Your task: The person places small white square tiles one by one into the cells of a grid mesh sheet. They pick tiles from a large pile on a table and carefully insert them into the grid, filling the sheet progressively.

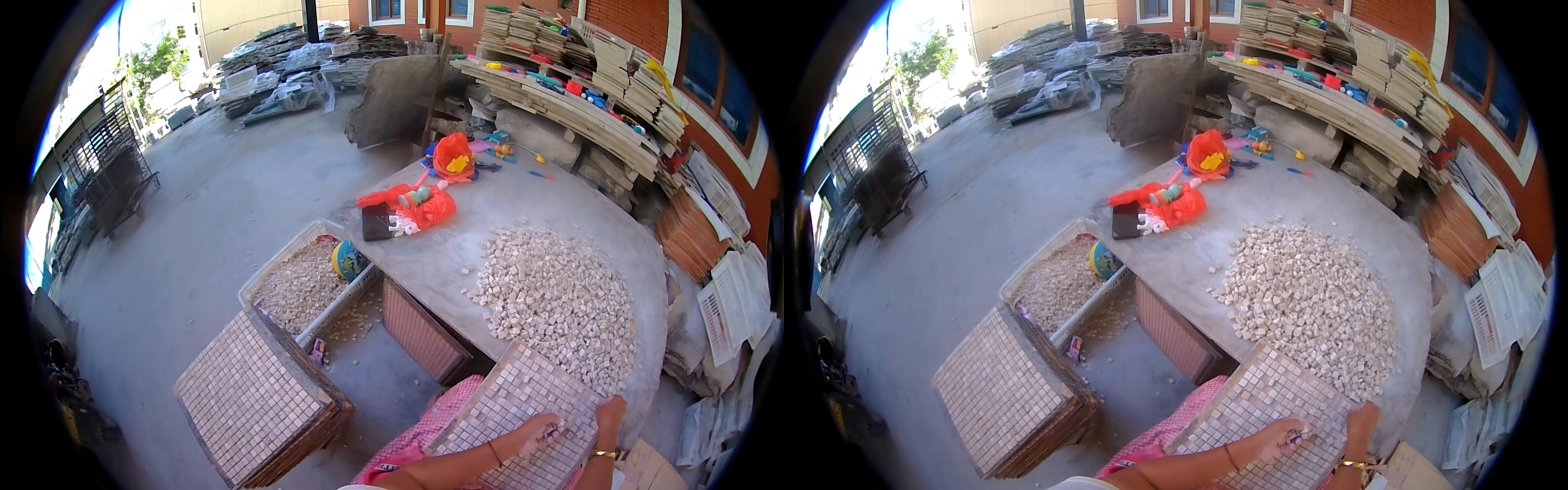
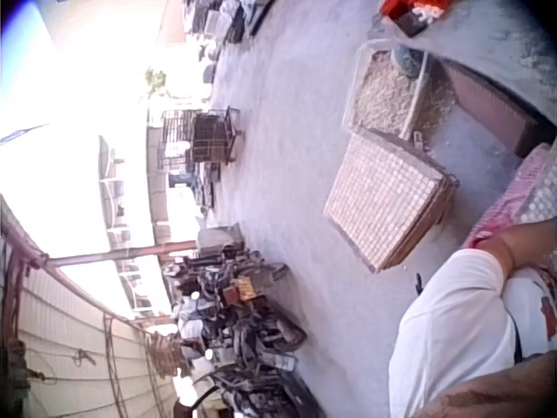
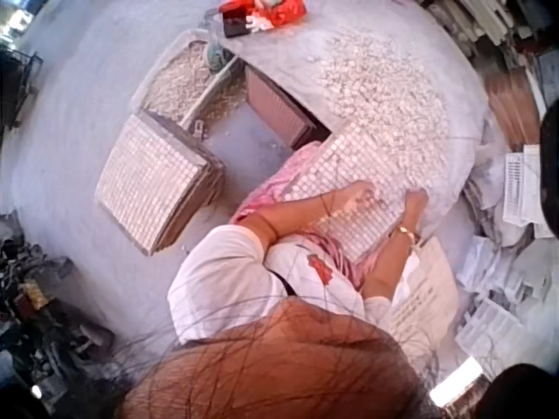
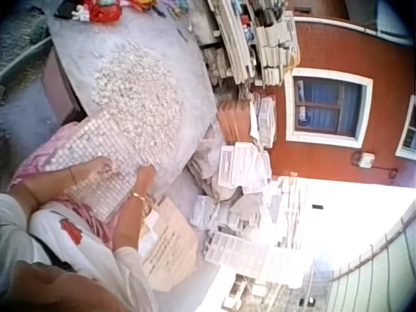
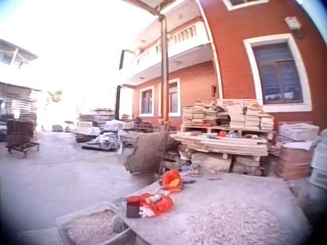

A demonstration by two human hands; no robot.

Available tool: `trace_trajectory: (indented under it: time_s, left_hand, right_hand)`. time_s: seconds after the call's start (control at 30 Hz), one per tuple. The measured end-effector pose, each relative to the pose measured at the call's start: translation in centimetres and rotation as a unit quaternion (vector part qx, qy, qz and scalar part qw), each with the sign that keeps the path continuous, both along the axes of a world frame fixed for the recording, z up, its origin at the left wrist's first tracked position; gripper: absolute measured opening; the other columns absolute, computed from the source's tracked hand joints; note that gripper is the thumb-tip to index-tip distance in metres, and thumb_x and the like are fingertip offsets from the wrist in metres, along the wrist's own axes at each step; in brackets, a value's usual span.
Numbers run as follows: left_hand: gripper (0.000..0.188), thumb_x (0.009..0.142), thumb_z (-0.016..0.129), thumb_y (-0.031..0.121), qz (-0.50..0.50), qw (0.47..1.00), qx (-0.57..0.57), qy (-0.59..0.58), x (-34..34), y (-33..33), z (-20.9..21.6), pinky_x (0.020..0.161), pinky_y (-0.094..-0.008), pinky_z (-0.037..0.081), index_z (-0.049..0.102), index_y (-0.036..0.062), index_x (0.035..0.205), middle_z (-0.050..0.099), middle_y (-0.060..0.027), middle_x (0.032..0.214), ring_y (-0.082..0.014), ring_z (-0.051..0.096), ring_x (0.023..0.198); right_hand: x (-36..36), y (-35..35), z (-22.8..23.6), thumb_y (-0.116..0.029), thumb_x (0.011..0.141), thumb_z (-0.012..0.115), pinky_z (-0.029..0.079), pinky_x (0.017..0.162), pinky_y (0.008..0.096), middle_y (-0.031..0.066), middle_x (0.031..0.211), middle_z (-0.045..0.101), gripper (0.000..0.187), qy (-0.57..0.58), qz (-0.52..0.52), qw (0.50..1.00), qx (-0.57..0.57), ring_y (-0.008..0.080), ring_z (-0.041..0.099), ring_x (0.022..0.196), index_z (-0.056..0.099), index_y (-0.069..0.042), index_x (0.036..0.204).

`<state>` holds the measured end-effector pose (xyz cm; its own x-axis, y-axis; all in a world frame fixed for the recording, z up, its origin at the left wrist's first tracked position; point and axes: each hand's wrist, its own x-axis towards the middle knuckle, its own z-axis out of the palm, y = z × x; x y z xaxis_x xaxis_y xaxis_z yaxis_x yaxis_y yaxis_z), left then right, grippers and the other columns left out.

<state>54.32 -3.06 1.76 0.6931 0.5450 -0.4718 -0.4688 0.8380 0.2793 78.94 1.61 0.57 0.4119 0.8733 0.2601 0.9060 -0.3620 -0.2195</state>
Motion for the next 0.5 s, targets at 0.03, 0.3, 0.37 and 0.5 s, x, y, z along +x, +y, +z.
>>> trace_trajectory:
  time_s: [0.03,0.3,0.37,0.5]
  left_hand:
    - [0.016,0.087,0.051,0.023,0.003,1.000,0.005,-0.011,0.1,-0.1,-0.3,0.053,-0.0217,0.044,0.056,0.0091,0.093,0.059,-0.0007,0.079,-0.0089,0.052,0.062]
    - [0.015,0.085,0.049,0.020,0.013,1.000,0.011,-0.002,-0.8,0.0,-0.8,0.060,-0.0223,0.046,0.057,0.0106,0.093,0.062,-0.0011,0.086,-0.0089,0.057,0.074]
    - [0.013,0.086,0.049,0.019,-0.004,0.997,0.062,-0.052,0.1,0.1,-1.4,0.063,-0.0244,0.049,0.058,0.0092,0.091,0.062,-0.0031,0.089,-0.0110,0.059,0.078]
    - [0.019,0.084,0.063,0.013,0.095,0.968,-0.123,-0.195,6.8,0.2,-11.4,0.089,-0.0451,0.048,0.054,0.0044,0.099,0.059,-0.0093,0.105,-0.0275,0.058,0.103]
  right_hand:
    - [0.6,0.2,-0.5,-0.008,0.062,0.069,0.048,0.071,0.0455,0.0224,0.074,0.060,0.019,-0.005,-0.022,1.000,0.016,0.0391,0.059,0.078,0.058,0.002,0.073]
    - [0.2,-0.5,1.9,-0.007,0.062,0.067,0.048,0.058,0.0407,0.0171,0.061,0.060,0.016,0.204,0.000,0.976,0.069,0.0292,0.063,0.062,0.059,0.004,0.070]
    - [5.8,-0.7,-1.6,-0.009,0.065,0.066,0.048,0.060,0.0404,0.0172,0.065,0.060,0.015,0.157,0.022,0.984,0.074,0.0275,0.063,0.066,0.060,0.003,0.072]
    - [12.9,3.2,-8.1,-0.001,0.062,0.060,0.047,0.060,0.0363,0.0151,0.072,0.063,0.014,0.341,0.074,0.937,0.029,0.0270,0.061,0.064,0.060,0.004,0.075]
